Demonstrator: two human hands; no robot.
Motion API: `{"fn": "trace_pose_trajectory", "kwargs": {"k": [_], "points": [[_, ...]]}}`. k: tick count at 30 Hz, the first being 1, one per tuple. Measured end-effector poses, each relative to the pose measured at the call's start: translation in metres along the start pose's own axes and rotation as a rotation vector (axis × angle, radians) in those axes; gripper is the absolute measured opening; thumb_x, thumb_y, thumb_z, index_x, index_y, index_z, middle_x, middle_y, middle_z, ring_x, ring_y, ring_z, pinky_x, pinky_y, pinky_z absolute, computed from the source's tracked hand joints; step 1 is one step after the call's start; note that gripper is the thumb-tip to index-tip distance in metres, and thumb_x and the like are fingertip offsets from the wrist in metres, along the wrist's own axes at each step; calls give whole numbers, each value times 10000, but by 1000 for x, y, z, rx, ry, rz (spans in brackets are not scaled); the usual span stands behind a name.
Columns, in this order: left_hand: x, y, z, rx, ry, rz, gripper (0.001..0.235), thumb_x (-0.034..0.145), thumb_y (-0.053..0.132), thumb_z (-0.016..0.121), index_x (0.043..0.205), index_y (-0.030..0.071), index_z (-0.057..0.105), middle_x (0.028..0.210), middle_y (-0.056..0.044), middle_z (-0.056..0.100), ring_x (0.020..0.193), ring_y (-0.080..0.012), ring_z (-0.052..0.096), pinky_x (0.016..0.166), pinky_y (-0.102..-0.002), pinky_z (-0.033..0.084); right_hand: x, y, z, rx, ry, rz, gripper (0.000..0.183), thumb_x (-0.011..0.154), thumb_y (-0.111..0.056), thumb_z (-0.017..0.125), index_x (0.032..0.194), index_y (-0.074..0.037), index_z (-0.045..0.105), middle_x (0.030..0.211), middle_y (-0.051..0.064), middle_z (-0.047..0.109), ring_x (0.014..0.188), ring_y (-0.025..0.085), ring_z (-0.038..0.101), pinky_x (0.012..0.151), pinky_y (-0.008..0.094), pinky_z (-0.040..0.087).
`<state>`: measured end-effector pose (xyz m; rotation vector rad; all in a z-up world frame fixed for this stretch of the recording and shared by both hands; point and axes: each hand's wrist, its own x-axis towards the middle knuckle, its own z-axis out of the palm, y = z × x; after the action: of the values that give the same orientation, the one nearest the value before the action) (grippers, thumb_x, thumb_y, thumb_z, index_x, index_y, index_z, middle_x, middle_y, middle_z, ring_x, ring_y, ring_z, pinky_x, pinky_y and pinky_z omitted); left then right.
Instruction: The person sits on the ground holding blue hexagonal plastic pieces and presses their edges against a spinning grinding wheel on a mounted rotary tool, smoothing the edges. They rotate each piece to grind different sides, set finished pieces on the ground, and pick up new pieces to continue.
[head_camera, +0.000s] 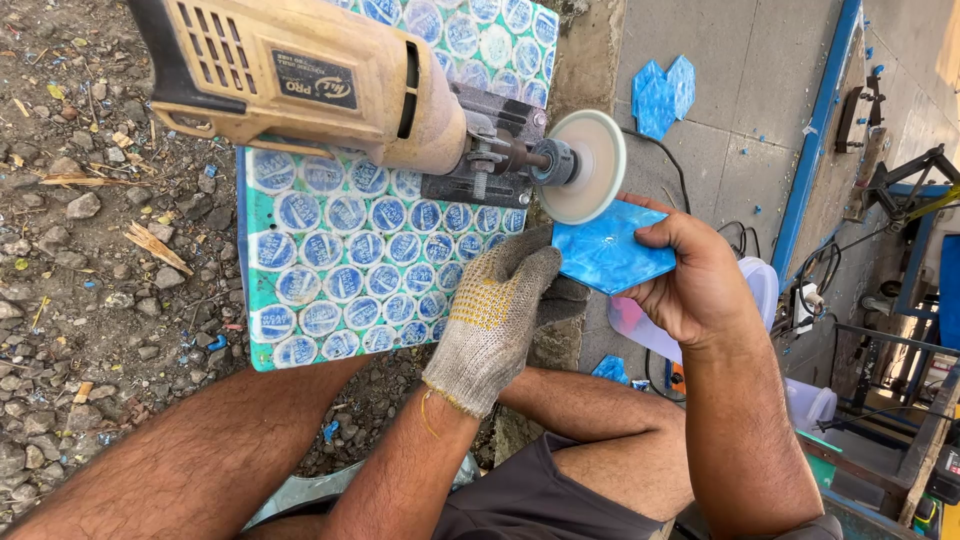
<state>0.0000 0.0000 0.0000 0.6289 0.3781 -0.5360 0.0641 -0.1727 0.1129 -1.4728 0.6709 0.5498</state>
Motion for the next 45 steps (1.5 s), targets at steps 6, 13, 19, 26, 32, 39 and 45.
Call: {"fn": "trace_pose_trajectory", "kwargs": {"k": [6,13,19,26,32,39,45], "points": [[0,8,4,-115,-12,-87,424,925,217,636,1289,1,655,1044,-118,740,886,-174,717,764,-329,617,3,1,-8,20,-18,-2,583,941,-70,463,1462,190,440,1232,305,653,1006,341,737,883,440,630],[2,-3,-2,76,-6,68,390,954,222,641,1257,-19,686,1050,-117,757,904,-157,714,788,-302,591,2,1,-5,11,6,10,610,910,-76,446,1462,184,437,1274,312,645,1074,363,720,949,460,608],[5,-12,-4,-52,-18,-25,376,931,217,643,1224,-15,687,1017,-117,745,867,-168,725,752,-329,616,3,4,-14,59,-16,8,613,913,-84,453,1463,187,437,1291,323,638,1107,381,707,976,475,595],[0,-4,0,-93,-26,-23,367,941,205,648,1230,-18,690,1026,-122,737,882,-162,714,763,-316,614,-1,5,-8,71,-18,-3,598,921,-73,461,1453,197,436,1269,322,644,1074,366,723,947,461,608],[1,-2,1,-22,-16,26,379,946,206,655,1252,-16,689,1055,-102,751,909,-144,720,792,-296,607,1,7,-16,82,-21,-25,593,944,-70,464,1472,198,438,1273,321,641,1065,357,721,922,455,617],[-5,-6,3,-206,-32,-114,417,913,143,656,1296,-23,661,1052,-117,733,878,-164,712,744,-321,638,-10,9,-1,42,16,-28,638,877,-56,463,1474,170,448,1287,290,646,1112,328,710,990,419,604],[-12,-15,4,-23,-99,45,456,876,133,733,1300,-9,645,1102,-107,729,949,-134,697,818,-290,600,-46,12,4,-177,-13,-34,715,787,-24,464,1485,128,463,1249,211,666,1068,269,701,935,387,580]]}}
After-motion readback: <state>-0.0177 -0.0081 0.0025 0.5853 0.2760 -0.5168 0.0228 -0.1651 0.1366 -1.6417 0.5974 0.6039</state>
